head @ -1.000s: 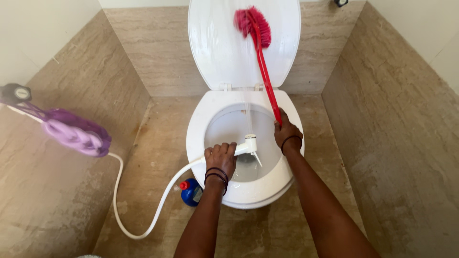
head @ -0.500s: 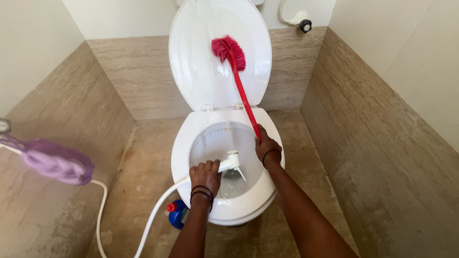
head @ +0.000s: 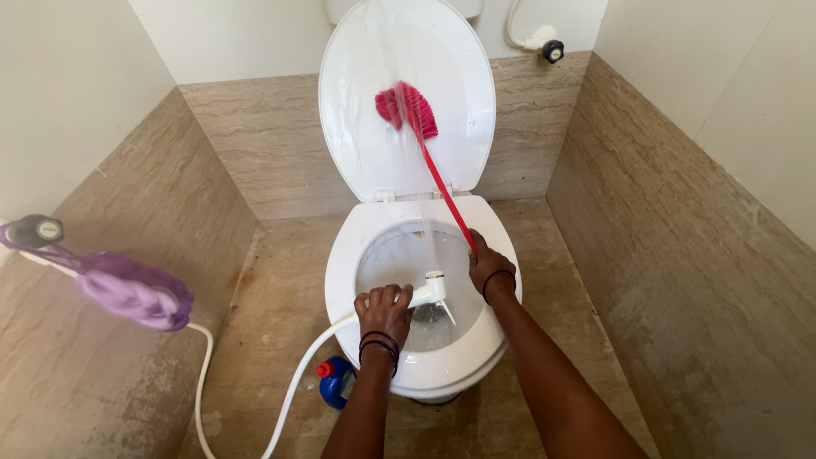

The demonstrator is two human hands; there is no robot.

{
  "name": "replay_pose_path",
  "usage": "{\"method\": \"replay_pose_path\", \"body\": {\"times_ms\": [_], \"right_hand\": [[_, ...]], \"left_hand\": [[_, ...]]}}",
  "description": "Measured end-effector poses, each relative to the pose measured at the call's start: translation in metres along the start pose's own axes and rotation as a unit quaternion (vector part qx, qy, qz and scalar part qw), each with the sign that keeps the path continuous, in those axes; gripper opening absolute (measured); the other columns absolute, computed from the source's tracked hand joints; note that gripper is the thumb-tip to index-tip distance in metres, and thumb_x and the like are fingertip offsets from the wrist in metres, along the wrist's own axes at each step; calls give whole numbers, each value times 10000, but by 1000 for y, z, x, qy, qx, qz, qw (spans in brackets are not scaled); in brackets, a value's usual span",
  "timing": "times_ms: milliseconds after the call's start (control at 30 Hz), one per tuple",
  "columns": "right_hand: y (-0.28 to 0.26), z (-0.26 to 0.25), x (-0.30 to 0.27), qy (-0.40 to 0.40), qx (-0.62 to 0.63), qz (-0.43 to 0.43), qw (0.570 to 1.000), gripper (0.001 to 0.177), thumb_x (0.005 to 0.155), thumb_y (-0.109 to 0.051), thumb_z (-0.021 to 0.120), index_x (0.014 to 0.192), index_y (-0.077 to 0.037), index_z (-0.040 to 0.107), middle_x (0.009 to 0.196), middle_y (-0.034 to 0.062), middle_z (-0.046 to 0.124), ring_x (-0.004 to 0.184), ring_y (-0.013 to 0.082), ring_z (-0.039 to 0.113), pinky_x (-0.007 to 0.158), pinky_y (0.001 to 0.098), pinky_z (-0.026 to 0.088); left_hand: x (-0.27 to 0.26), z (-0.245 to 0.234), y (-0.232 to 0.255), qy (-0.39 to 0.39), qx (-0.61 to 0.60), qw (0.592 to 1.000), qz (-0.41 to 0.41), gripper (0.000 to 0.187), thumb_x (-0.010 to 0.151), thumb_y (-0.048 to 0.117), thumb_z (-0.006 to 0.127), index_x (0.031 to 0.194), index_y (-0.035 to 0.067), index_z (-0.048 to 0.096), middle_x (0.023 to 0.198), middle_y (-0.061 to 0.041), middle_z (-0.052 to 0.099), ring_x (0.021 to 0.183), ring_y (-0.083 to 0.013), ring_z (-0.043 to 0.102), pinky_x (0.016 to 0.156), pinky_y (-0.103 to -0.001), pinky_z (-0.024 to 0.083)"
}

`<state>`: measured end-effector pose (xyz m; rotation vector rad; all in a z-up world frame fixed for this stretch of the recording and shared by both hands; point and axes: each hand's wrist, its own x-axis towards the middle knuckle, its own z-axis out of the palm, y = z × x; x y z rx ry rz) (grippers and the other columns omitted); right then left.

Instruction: The person scrubs the inside of a toilet bowl with a red toilet brush while simultaneously rinsing it with a handheld bidet sprayer. They then close the toilet lid and scrub the top surface of the lid with the same brush and sprayer.

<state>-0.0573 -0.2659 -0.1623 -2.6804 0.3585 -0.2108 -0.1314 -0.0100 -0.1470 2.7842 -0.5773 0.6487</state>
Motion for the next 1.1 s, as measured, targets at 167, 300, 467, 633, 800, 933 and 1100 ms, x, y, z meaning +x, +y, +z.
{"method": "replay_pose_path", "body": {"times_ms": [167,300,467,633,800,933,1100], "right_hand": [[-6,1,2,38,7,12,999,517,1051,-334,409,1555,-322,294,1141,140,715,996,376,694,861,521,528],[-7,-2,2,46,25,44,998,520,1063,-323,398,1569,-297,279,1131,140,722,1000,372,699,870,517,531],[-13,-8,-3,31,23,35,999,538,1056,-323,401,1577,-329,268,1171,131,710,1022,360,696,896,503,526],[-19,-13,-5,-5,-19,11,1000,561,1048,-320,407,1585,-350,250,1197,113,692,1021,339,691,886,489,534],[-19,-17,-8,15,3,20,1000,567,1067,-297,387,1601,-393,225,1183,105,694,971,342,695,874,481,537],[-16,-11,-1,27,5,68,997,586,1073,-298,393,1617,-373,186,1146,116,702,963,323,699,841,479,541],[-9,9,18,100,56,117,986,629,1034,-272,423,1618,-332,198,1137,113,723,966,326,716,804,487,553]], "left_hand": [[2,-3,0,-17,-24,1000,1,458,829,221,782,1266,214,642,1151,-24,654,1082,-239,596,1034,-515,348],[1,-1,1,-28,-24,999,-4,444,846,217,770,1273,207,646,1073,-24,665,1029,-227,605,1033,-497,356],[2,2,0,-57,-11,998,-7,416,881,270,756,1271,178,644,1002,-17,667,972,-221,609,952,-434,392],[2,3,-2,-27,-17,999,-5,429,840,274,763,1230,132,656,977,-24,669,943,-218,615,905,-426,401],[1,0,-1,-6,-7,1000,-16,357,859,265,754,1179,130,675,954,-25,664,918,-220,613,899,-421,408],[2,-1,0,-23,-8,999,-23,340,866,269,753,1165,129,676,935,-29,653,911,-223,609,893,-421,406],[2,-2,1,-25,-9,999,-17,361,847,262,762,1173,131,679,937,-35,649,914,-231,608,877,-430,410]]}}
